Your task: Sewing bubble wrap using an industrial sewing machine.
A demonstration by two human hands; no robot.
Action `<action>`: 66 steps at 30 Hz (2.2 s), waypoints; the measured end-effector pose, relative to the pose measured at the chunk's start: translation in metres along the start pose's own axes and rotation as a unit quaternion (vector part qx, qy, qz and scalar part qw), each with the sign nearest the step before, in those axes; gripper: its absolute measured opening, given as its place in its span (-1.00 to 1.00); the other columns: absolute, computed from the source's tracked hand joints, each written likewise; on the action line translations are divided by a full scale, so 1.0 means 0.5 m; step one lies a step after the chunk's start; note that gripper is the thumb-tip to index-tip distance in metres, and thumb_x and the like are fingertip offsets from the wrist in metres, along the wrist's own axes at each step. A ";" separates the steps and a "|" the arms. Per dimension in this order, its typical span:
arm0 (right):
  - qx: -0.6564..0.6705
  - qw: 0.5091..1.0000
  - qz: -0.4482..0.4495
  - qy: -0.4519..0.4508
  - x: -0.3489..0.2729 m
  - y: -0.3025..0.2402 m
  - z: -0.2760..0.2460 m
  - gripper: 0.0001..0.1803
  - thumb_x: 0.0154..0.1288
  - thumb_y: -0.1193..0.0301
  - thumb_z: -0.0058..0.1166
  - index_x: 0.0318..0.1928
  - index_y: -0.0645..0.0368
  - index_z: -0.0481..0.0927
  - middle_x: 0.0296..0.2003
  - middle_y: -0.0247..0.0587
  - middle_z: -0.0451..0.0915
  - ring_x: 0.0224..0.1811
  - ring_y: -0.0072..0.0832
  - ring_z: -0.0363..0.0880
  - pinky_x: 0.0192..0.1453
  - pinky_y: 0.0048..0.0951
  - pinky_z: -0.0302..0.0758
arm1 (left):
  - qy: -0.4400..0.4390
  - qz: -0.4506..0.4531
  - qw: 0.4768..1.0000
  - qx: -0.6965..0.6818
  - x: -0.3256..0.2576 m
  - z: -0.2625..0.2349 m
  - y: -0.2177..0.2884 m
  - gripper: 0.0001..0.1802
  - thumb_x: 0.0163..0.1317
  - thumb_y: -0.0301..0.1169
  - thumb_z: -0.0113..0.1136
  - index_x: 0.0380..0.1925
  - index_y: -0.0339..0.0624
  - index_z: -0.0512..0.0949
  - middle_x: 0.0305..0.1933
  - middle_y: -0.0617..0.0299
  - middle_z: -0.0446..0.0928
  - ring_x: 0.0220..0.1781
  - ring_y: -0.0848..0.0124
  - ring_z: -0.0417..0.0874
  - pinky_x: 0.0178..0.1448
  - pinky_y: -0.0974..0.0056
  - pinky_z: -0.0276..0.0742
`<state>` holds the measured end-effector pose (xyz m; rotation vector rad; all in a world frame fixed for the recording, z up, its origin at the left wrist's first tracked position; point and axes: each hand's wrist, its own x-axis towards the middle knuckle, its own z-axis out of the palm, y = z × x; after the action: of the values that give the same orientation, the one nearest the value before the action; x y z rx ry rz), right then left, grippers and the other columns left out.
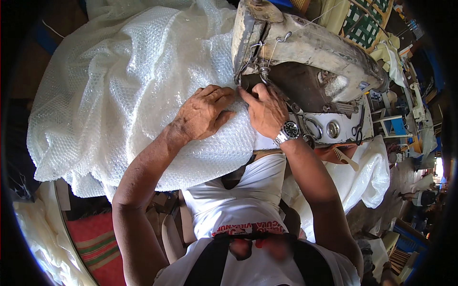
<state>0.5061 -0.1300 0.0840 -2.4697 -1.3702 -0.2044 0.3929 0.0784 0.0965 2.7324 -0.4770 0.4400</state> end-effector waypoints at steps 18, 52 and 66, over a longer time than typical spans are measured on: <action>-0.015 0.995 0.067 -0.067 -0.012 -0.018 -0.011 -0.42 0.31 0.31 0.12 0.36 -0.21 0.58 0.04 -0.12 0.45 0.17 -0.09 0.45 0.29 0.12 0.42 | -0.052 -0.049 0.989 0.127 0.022 -0.004 0.022 -0.34 0.45 0.05 0.18 0.36 -0.16 0.50 0.44 0.10 0.49 0.51 0.13 0.44 0.54 -0.08 0.32; -0.088 0.989 0.116 -0.007 0.025 -0.028 0.012 -0.37 0.32 0.17 0.17 0.42 -0.20 0.54 0.10 -0.15 0.49 0.24 -0.12 0.40 0.30 0.09 0.31 | -0.041 -0.050 0.989 0.136 0.043 0.006 -0.008 -0.35 0.43 0.02 0.19 0.32 -0.22 0.54 0.46 0.06 0.49 0.51 0.09 0.47 0.55 -0.03 0.36; 0.048 0.987 -0.038 0.149 -0.084 -0.036 -0.034 -0.53 0.35 0.31 0.16 0.26 0.06 0.60 0.22 -0.21 0.53 0.19 -0.16 0.47 0.20 0.04 0.47 | 0.023 -0.061 0.994 -0.089 0.154 -0.047 -0.179 -0.44 0.41 -0.08 0.20 0.22 -0.28 0.59 0.09 -0.11 0.72 0.11 0.06 0.77 0.24 0.05 0.65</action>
<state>0.4692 -0.1603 0.0921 -2.2024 -1.3126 -0.4919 0.4895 0.1460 0.1209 2.5558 -0.3198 0.4060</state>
